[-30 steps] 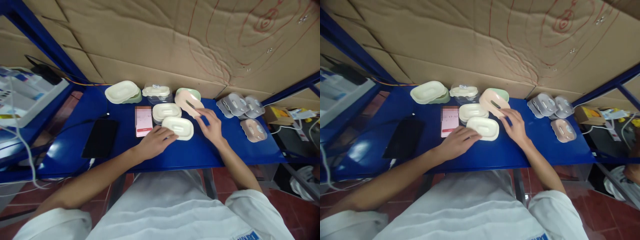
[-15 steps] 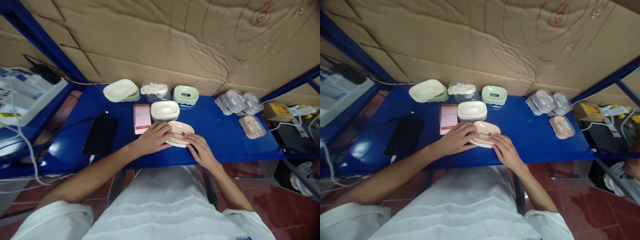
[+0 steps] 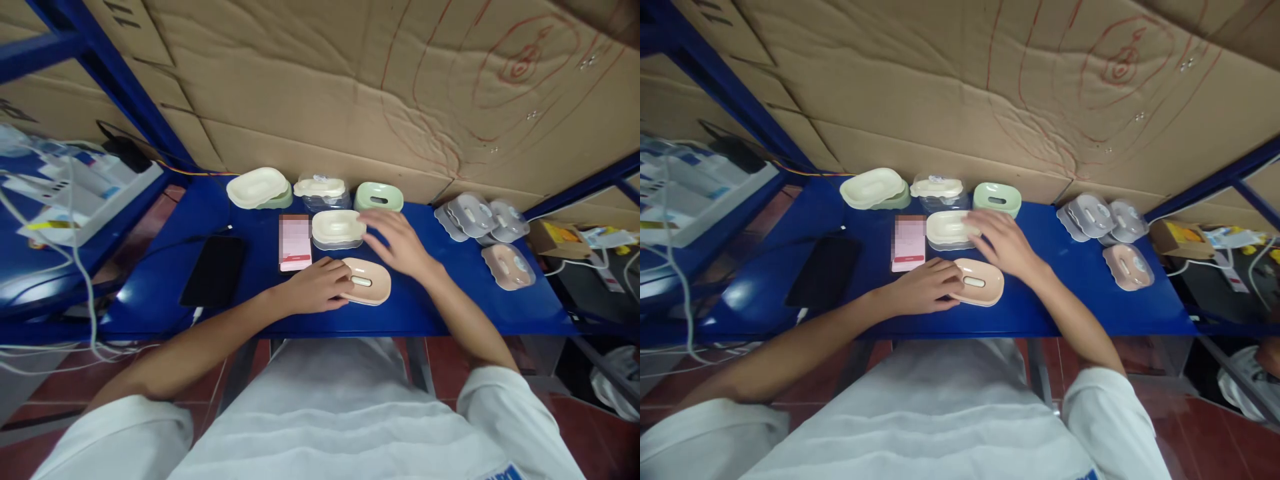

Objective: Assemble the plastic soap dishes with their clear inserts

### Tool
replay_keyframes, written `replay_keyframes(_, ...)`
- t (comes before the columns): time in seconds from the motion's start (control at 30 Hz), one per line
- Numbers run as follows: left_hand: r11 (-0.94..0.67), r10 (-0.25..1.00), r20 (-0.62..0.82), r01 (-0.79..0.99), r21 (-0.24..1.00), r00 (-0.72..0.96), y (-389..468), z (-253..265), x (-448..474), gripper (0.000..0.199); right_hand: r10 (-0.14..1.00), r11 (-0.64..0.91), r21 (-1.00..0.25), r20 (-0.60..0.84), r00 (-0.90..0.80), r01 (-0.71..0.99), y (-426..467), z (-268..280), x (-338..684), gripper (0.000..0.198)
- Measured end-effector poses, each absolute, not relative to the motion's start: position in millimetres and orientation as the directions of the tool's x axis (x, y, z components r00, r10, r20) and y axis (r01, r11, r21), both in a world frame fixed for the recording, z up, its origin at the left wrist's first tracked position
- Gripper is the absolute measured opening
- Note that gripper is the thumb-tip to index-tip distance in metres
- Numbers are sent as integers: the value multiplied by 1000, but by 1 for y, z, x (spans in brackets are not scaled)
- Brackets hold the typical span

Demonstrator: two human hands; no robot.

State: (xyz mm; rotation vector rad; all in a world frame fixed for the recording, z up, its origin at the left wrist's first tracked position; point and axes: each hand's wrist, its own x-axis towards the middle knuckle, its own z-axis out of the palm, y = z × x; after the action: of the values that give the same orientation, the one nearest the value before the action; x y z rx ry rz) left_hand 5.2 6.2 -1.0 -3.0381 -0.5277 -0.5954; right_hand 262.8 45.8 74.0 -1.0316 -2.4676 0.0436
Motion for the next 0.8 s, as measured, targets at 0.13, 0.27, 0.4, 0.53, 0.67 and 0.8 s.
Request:
replay_keyframes(0.13, -943, 334, 354, 314, 114, 874, 7, -1, 5, 18, 728, 677, -159, 282, -625, 718, 143, 77, 221, 63)
replay_keyframes(0.27, -945, 328, 347, 308, 114, 879, 7, -2, 4, 21, 751, 661, -239, 201, -629, 712, 194, 54, 194, 65)
replay_keyframes(0.4, -944, 328, 342, 314, 99, 881, 6, 0, 5, 22, 747, 664, -331, 335, -575, 670, 196, 42, 196, 45)
replay_keyframes(0.53, -942, 336, 342, 313, 124, 877, 3, 2, 4, 26, 711, 658, -278, 538, -454, 700, 140, 53, 228, 41)
replay_keyframes(0.67, -900, 430, 437, 342, 269, 790, -1, 5, 4, 57, 735, 563, -294, 605, -306, 773, 28, 54, 273, 39)
replay_keyframes(0.8, -832, 536, 493, 330, 446, 686, -4, 7, 5, 84, 789, 435, -403, 601, -126, 805, -68, 27, 296, 38)
